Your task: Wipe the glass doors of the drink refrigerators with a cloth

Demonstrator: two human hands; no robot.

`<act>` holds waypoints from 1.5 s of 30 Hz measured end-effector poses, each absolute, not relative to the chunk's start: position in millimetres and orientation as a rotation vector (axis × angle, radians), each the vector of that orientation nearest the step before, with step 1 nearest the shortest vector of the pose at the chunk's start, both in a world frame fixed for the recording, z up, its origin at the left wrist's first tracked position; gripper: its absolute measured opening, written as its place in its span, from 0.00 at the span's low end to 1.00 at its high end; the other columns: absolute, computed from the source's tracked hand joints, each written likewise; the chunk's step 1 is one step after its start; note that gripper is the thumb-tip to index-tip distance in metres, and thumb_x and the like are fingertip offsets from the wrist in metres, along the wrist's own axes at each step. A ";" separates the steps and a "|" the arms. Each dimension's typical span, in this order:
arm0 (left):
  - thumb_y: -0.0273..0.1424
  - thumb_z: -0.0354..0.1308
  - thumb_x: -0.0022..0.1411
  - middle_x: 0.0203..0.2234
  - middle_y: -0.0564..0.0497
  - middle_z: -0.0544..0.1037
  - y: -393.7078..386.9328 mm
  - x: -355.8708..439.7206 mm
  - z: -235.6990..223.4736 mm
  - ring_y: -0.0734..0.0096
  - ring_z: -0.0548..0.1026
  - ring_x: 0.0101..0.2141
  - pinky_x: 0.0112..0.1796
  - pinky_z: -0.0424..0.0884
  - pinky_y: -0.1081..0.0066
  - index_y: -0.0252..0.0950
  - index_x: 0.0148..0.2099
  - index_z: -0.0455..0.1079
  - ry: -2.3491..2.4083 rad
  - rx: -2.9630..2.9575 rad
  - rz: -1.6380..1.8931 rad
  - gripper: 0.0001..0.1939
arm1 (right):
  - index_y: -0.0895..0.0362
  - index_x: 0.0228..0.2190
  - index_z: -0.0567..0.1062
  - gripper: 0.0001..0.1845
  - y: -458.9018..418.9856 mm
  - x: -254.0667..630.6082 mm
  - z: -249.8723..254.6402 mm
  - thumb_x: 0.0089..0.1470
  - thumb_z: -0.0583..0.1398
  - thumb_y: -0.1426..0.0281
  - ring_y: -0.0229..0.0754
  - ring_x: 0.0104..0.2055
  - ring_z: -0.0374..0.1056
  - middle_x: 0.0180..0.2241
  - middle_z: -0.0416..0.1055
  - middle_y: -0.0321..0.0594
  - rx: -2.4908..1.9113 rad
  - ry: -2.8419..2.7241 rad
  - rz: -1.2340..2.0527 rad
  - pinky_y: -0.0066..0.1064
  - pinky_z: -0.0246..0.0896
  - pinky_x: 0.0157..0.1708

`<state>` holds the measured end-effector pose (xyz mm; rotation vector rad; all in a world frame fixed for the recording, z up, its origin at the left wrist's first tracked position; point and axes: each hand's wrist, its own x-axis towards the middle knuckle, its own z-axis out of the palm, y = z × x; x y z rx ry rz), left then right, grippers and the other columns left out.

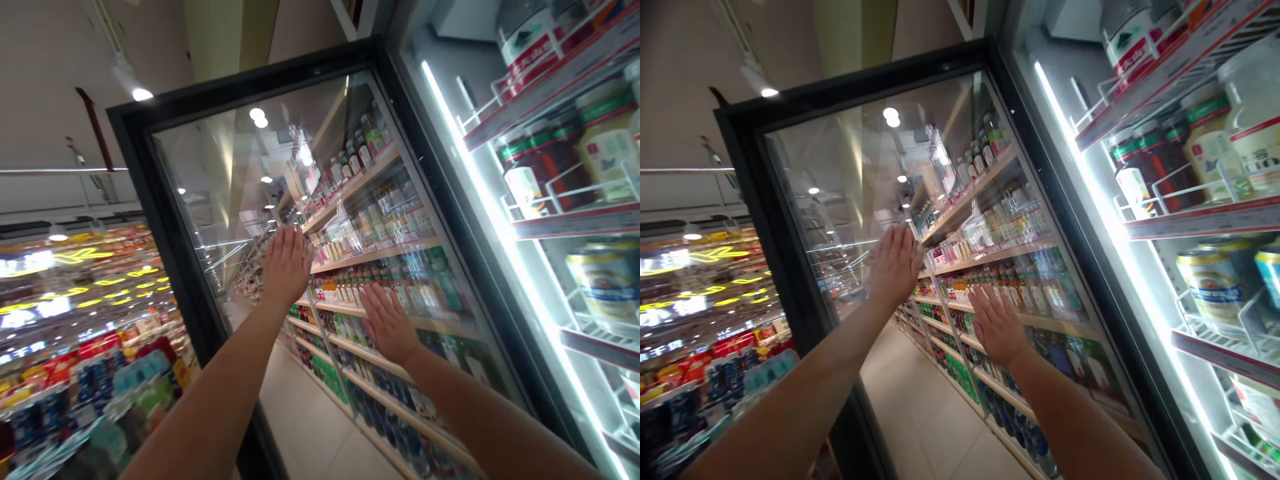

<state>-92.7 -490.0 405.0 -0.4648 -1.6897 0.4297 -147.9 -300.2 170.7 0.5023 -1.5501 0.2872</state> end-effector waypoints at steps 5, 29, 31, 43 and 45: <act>0.42 0.44 0.73 0.69 0.36 0.57 -496.1 -94.0 399.8 0.49 0.50 0.71 0.68 0.48 0.48 0.28 0.71 0.57 -1.639 -0.407 0.380 0.32 | 0.57 0.62 0.67 0.25 -286.3 -150.5 207.6 0.66 0.54 0.66 0.50 0.63 0.61 0.62 0.69 0.47 0.514 -1.480 0.304 0.46 0.48 0.64; 0.40 0.44 0.75 0.70 0.40 0.56 -512.1 -69.9 367.0 0.55 0.48 0.71 0.69 0.48 0.52 0.32 0.72 0.54 -1.708 -0.431 0.593 0.30 | 0.54 0.72 0.43 0.37 -249.8 -173.0 256.4 0.69 0.51 0.65 0.53 0.73 0.47 0.70 0.53 0.47 0.467 -1.510 0.337 0.54 0.45 0.69; 0.39 0.43 0.75 0.71 0.36 0.53 -519.7 -66.6 373.9 0.50 0.46 0.71 0.68 0.48 0.49 0.27 0.72 0.52 -1.652 -0.191 0.390 0.31 | 0.54 0.72 0.44 0.36 -249.3 -172.1 256.0 0.69 0.50 0.64 0.53 0.73 0.46 0.71 0.53 0.47 0.470 -1.508 0.348 0.55 0.43 0.69; 0.39 0.44 0.74 0.71 0.39 0.52 -501.6 -70.7 348.5 0.52 0.45 0.72 0.69 0.46 0.48 0.30 0.73 0.50 -1.660 -0.147 0.333 0.31 | 0.56 0.71 0.50 0.35 -248.2 -172.6 254.9 0.68 0.52 0.64 0.55 0.72 0.49 0.70 0.54 0.48 0.451 -1.502 0.323 0.54 0.46 0.68; 0.39 0.45 0.74 0.71 0.39 0.53 -498.0 -72.4 345.6 0.50 0.45 0.72 0.68 0.48 0.48 0.29 0.73 0.50 -1.644 -0.187 0.359 0.32 | 0.55 0.71 0.48 0.36 -248.8 -174.0 253.8 0.68 0.52 0.65 0.55 0.72 0.50 0.70 0.54 0.48 0.455 -1.477 0.317 0.54 0.47 0.68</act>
